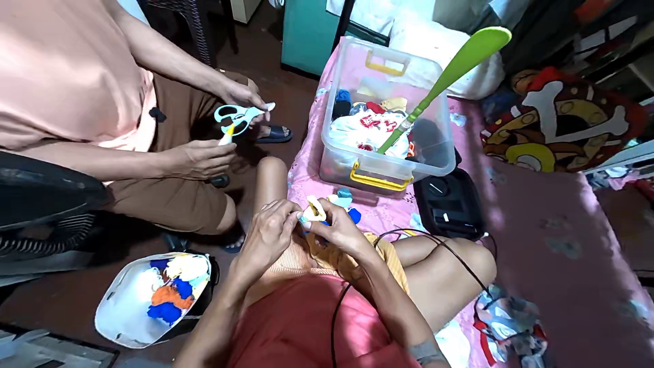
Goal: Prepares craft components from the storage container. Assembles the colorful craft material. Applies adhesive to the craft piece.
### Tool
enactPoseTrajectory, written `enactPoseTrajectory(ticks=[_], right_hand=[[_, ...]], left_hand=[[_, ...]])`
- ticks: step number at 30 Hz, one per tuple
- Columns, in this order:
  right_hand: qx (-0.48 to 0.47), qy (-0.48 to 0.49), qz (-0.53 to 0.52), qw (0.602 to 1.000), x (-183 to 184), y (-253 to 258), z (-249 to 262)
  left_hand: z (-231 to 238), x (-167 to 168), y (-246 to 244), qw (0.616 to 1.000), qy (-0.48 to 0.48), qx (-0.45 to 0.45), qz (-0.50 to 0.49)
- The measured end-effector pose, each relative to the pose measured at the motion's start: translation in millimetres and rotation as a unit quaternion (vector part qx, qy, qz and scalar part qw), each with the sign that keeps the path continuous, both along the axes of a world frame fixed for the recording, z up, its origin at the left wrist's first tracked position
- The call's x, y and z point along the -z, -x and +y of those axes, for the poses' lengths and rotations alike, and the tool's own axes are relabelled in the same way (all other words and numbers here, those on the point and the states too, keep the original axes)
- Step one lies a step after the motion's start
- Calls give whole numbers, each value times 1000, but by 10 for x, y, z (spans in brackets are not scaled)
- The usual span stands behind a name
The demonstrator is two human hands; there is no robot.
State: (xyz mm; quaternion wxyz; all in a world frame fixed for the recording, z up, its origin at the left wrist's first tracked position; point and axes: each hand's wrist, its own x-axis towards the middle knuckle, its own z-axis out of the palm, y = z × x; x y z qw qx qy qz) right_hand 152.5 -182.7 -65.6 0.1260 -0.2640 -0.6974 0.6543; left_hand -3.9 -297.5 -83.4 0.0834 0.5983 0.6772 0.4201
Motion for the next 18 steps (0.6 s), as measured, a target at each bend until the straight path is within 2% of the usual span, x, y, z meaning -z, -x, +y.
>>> enactPoseTrajectory(ticks=[5,8,11,15,18], right_hand=[[-18,43,28,999,-68,58,49],[6,50,44,998,-56,102,19],[21,32,34,999,-39,148,-14],[22,21,22,999,-53,198,-12],[14,39,29,999,-56,240,16]], left_hand=[[-24,-76,34,995,35,2,-92],[-34,-91,47,998,41,-9,-55],[-62,-133,119,996,86,24,-24],[-98,-187,231,985,141,54,-80],[-119,-131,285,982,118,40,-144]])
